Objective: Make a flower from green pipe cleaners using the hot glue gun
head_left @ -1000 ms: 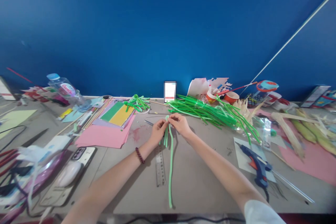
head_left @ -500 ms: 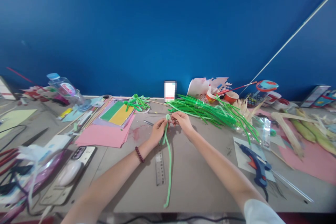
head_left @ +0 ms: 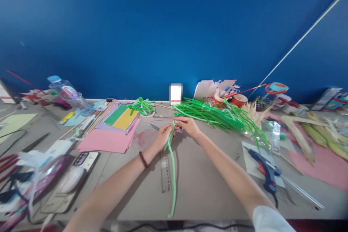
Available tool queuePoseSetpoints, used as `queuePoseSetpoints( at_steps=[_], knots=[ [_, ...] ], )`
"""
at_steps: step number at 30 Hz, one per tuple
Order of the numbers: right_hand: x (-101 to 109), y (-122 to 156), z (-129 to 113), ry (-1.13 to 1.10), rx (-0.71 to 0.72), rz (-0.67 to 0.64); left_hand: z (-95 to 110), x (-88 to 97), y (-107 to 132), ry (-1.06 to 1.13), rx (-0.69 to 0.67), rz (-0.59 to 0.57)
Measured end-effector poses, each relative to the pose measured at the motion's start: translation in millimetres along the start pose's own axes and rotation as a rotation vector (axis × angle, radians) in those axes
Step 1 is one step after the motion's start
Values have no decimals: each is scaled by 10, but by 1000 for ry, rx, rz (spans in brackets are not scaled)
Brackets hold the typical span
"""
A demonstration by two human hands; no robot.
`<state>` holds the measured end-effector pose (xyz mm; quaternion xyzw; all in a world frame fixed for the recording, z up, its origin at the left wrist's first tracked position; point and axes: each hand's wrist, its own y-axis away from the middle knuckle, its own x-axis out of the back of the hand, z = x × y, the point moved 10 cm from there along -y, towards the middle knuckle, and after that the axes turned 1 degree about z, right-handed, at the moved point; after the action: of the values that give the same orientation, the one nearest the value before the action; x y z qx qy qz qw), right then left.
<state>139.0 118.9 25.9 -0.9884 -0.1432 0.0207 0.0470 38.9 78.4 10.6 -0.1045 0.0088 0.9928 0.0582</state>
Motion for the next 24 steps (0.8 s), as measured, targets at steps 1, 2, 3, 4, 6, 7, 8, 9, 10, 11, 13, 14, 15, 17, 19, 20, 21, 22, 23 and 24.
queuePoseSetpoints(
  at_steps=[1,2,3,4,6,7,8,9,10,11,13,14,15,17,19,20,21,22,23,24],
  knots=[
    [9,-3,4,6,4,6,0,1,-1,-6,-2,-1],
    [14,-6,14,9,4,9,-2,3,-2,-11,-3,-2],
    [17,-8,27,8,1,11,-6,5,-4,-15,-5,-3],
    [18,-10,44,6,-5,11,-10,7,-6,-16,-6,-6],
    [18,-9,72,2,-17,13,-9,2,-7,-11,-12,-17],
    [16,-8,79,1,-22,14,-3,-3,-6,-8,-17,-23],
    [12,-6,82,1,-27,14,7,-6,-4,-5,-21,-25],
    [6,-3,83,2,-34,12,17,-7,-2,-2,-23,-24],
    [1,0,78,1,-41,14,24,-3,0,2,-20,-17],
    [3,2,65,-3,-44,21,27,3,1,9,-12,-7],
    [38,6,10,-12,-26,65,13,24,2,40,19,19],
    [69,9,-24,-13,-12,98,-1,35,0,58,37,31],
    [99,13,-52,-11,-1,127,-17,46,-2,71,53,42],
    [128,18,-70,1,-10,153,-39,61,-7,75,68,52],
    [120,20,-36,-3,-54,140,-47,66,-12,57,67,48],
    [108,20,-11,-16,-78,129,-50,67,-13,47,66,45],
    [94,21,15,-36,-99,117,-51,68,-13,41,65,43],
    [77,21,41,-62,-116,104,-50,68,-13,34,63,39],
    [57,20,63,-89,-129,91,-46,70,-12,24,60,39],
    [36,20,79,-115,-135,78,-42,74,-10,10,57,41]
  ],
)
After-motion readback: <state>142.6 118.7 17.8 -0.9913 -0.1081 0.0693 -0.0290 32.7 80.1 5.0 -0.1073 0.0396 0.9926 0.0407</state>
